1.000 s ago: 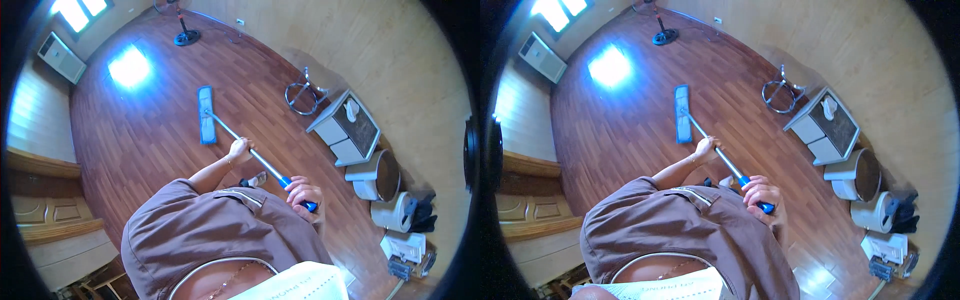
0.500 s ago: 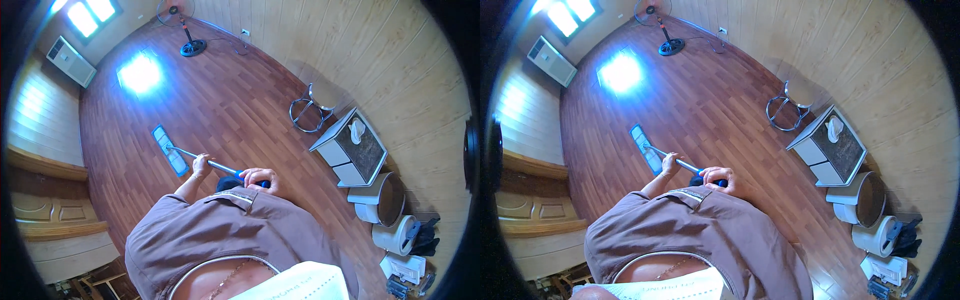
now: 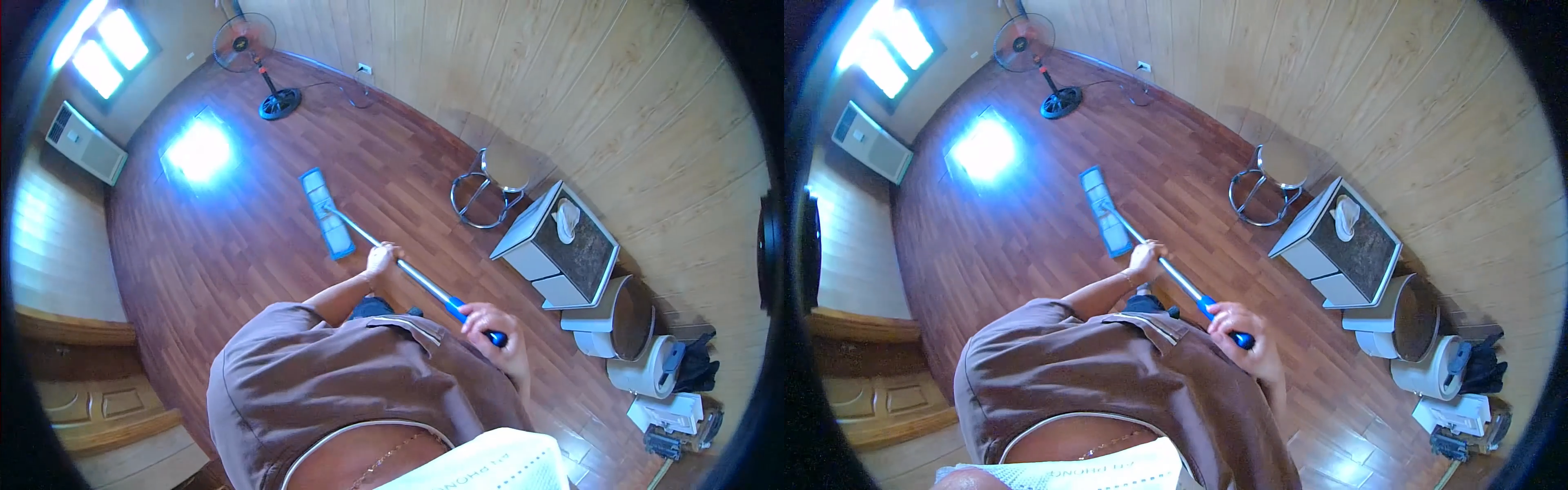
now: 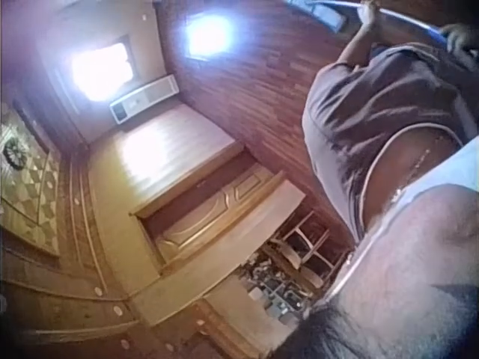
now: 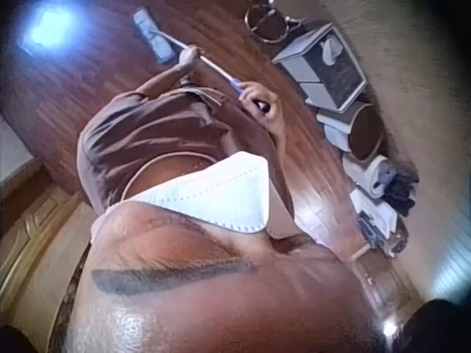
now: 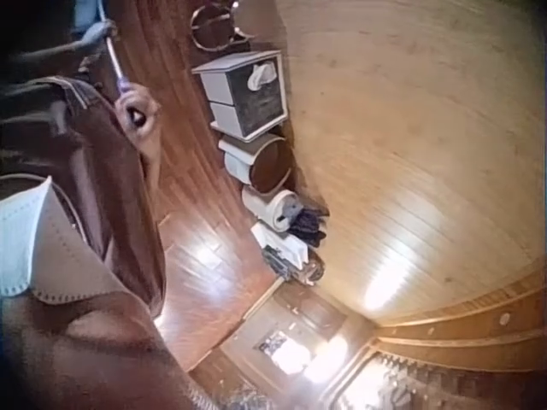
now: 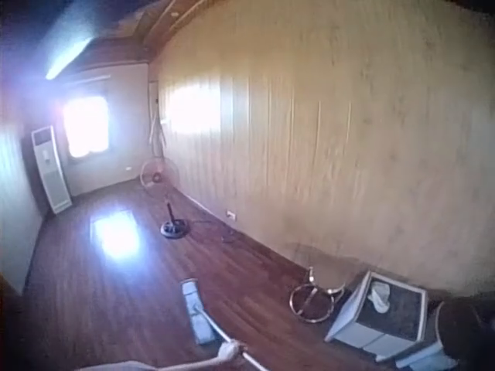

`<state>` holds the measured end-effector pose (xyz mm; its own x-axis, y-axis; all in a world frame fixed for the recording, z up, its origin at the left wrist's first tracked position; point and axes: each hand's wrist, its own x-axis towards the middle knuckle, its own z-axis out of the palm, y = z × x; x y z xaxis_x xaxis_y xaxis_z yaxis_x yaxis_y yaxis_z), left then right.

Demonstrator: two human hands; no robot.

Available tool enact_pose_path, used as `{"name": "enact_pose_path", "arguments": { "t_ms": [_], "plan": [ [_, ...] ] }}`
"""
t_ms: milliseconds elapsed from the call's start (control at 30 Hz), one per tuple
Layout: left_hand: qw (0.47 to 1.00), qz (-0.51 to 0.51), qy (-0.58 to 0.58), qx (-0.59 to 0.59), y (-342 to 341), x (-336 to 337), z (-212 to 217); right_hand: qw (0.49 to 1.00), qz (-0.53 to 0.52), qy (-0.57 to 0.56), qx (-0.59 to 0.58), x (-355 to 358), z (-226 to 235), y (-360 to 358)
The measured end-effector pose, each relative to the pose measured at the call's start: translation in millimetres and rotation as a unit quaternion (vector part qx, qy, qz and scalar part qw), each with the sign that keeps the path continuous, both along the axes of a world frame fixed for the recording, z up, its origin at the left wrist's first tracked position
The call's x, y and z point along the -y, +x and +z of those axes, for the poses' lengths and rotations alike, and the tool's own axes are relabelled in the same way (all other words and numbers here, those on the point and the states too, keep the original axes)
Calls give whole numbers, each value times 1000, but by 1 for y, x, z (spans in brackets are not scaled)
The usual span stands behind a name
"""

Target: Mop the wooden floor in an office or showroom space.

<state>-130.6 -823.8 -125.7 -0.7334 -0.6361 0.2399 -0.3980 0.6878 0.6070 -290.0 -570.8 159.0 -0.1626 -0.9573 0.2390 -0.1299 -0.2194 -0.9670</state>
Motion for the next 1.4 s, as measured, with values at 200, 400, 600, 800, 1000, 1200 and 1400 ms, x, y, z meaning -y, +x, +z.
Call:
{"name": "enact_pose_path", "arguments": {
  "t_ms": [200, 400, 600, 800, 1000, 1200, 1400],
  "plan": [
    [990, -124, 45, 50, -97, 16, 12, 990, -125, -19, -59, 1, 30, 7],
    [959, -276, 51, 46, -160, 32, 53, 970, -226, -16, -94, 21, 31, 31],
    [949, -310, -1, 55, -184, 76, 40, 927, -362, -58, -76, 72, 5, 46],
    [965, -253, 13, 63, -166, 139, 38, 939, -339, -40, -36, 110, -27, 24],
    [975, -187, -65, 97, -125, 229, -23, 970, -242, -12, -10, 178, -48, 31],
    [983, -131, -38, 124, -59, 278, -41, 993, -108, -33, 30, 216, -87, 32],
    [989, -72, -42, 123, -24, 264, -38, 992, -105, -17, 74, 213, -85, 33]
  ]
}}
